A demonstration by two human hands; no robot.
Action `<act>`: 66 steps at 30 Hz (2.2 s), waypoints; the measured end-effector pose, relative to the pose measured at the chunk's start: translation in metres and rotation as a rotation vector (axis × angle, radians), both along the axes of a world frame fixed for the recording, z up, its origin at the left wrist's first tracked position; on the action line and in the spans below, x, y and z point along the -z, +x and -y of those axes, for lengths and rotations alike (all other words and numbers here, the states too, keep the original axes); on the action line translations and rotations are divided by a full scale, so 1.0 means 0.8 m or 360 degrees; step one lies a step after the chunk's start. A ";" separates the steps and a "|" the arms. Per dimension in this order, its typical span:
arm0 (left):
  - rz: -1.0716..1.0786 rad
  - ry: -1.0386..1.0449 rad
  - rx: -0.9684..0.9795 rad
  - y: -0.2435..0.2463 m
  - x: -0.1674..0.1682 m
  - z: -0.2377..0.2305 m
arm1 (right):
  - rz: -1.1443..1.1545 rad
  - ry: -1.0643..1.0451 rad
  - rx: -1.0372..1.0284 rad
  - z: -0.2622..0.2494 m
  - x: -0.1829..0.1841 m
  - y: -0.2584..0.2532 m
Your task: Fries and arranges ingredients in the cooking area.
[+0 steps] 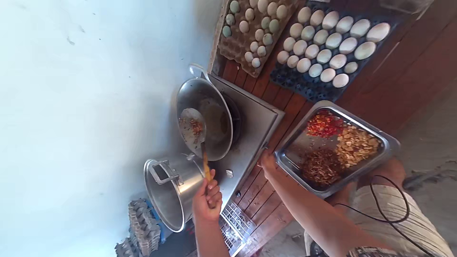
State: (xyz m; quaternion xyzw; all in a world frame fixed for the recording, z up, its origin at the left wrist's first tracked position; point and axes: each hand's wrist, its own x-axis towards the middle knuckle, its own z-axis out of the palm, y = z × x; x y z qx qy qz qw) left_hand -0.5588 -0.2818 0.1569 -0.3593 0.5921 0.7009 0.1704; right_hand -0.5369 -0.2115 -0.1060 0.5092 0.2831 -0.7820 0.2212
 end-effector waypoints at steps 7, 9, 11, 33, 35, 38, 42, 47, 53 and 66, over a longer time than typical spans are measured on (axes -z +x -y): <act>0.0067 0.0003 -0.0029 -0.014 0.005 0.003 | 0.0369 -0.0362 0.0522 -0.012 0.022 -0.027; 0.0068 0.0031 -0.0026 -0.016 0.004 0.005 | 0.0404 -0.0474 0.0613 -0.019 0.020 -0.028; 0.0073 0.0067 -0.0015 -0.017 0.003 0.009 | 0.0419 -0.0607 0.0748 -0.022 0.024 -0.028; 0.0041 0.0144 0.0069 0.008 -0.024 0.023 | -0.0147 0.0343 -0.0513 -0.001 0.012 0.021; 0.0031 0.0162 0.0052 0.011 -0.029 0.027 | -0.0253 0.0350 -0.0647 -0.001 0.005 0.040; -0.0009 0.0164 0.0046 0.014 -0.033 0.032 | -0.0426 0.0378 -0.0782 -0.022 0.005 0.075; -0.0031 0.0117 0.0043 0.017 -0.033 0.028 | -0.0408 0.0414 -0.0988 -0.069 0.010 0.106; -0.0025 0.0092 0.0008 0.018 -0.023 0.014 | -0.0487 0.0634 -0.1035 -0.100 0.009 0.078; 0.0019 0.0089 0.0023 0.021 -0.017 0.007 | -0.0472 0.0701 -0.1398 -0.074 0.015 0.027; 0.0026 0.0108 0.0065 0.011 -0.004 0.008 | -0.0604 0.1064 -0.1525 -0.061 0.044 0.008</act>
